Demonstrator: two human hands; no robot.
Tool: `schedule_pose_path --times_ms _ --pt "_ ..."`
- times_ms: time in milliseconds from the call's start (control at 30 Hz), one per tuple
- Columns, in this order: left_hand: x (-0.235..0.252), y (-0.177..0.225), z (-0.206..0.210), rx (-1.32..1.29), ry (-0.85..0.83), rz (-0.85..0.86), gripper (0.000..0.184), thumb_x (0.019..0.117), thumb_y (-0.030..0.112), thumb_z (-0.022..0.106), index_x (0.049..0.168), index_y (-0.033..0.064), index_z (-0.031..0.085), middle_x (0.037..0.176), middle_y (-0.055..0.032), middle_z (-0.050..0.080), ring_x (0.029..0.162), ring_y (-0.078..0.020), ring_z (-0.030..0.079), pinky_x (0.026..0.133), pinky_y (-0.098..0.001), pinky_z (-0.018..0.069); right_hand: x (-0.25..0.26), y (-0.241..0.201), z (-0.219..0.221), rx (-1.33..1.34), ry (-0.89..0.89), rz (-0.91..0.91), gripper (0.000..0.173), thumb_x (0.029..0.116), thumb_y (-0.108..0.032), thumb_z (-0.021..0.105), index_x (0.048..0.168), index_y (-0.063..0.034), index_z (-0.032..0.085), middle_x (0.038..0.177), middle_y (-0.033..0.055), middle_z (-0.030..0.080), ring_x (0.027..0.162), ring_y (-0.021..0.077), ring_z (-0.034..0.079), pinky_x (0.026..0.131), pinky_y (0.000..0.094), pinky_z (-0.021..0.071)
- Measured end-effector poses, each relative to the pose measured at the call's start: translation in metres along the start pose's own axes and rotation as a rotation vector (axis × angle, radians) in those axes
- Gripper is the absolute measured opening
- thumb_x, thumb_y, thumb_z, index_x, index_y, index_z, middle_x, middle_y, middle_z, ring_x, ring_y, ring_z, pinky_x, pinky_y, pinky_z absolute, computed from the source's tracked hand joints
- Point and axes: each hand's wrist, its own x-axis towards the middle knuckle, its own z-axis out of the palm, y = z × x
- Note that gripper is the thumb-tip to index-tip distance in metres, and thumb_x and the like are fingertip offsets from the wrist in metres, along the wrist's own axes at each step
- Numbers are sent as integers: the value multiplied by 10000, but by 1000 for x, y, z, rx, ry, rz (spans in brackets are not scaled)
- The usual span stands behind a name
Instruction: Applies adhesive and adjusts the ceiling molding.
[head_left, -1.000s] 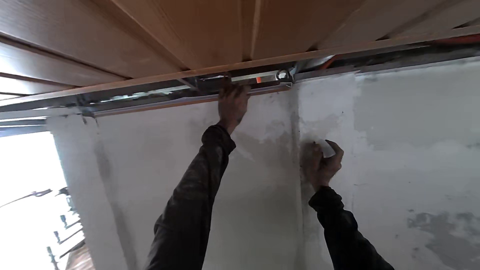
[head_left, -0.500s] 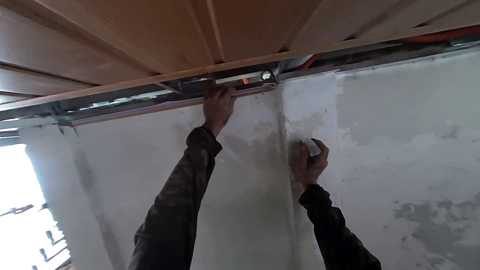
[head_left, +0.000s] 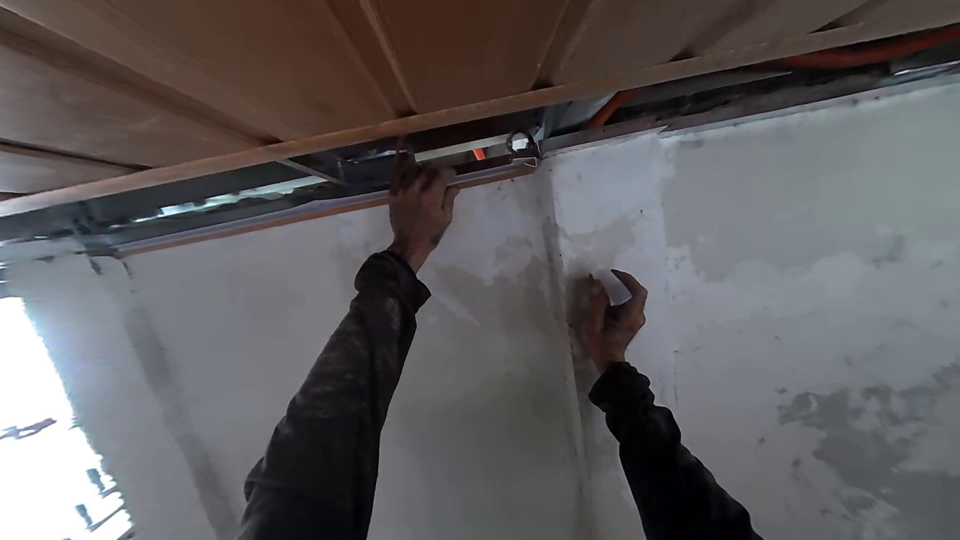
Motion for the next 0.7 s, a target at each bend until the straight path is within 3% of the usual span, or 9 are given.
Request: schedule_pose_path --times_ms 100,200,333,467,567,700 --pt "1 1 0 16 5 -2 249 994 247 641 1117 58 745 1109 -167 740 1111 -377 681 1083 -540 442 1 -2 0 -6 9 7 392 1023 -235 599 1221 102 571 1005 192 710 891 130 710 794 268 582" --pt "2 4 -2 -8 -2 8 284 1002 282 641 1124 45 741 1096 -178 740 1104 -381 684 1110 -555 418 1 -4 -1 -17 1 12 389 1023 -238 589 1215 99 574 993 193 710 863 129 708 771 268 582" --pt "6 10 -2 -11 -60 -18 281 1012 265 618 1154 51 733 1115 -193 727 1083 -391 686 1024 -565 473 0 -2 -1 -23 -10 12 399 1025 -246 581 1222 101 574 1004 202 710 864 157 709 755 292 582" --pt "10 15 0 -21 -89 -36 262 1012 229 615 1169 52 729 1141 -186 726 1111 -390 676 1051 -569 450 0 -1 -1 2 0 -2 377 1028 -243 594 1212 85 575 989 179 708 832 121 701 734 254 579" --pt "11 18 -3 -15 -137 -58 294 1026 262 595 1187 46 714 1160 -201 712 1144 -410 654 1069 -593 429 -1 0 -1 17 -17 15 372 1003 -194 608 1228 101 576 1013 198 713 837 151 711 731 283 593" --pt "11 19 -2 -14 -107 -48 244 1006 221 627 1154 55 729 1136 -185 722 1116 -393 666 1052 -576 440 -1 2 0 11 -3 -5 377 1019 -230 596 1224 86 574 1028 181 712 892 133 710 790 273 587"
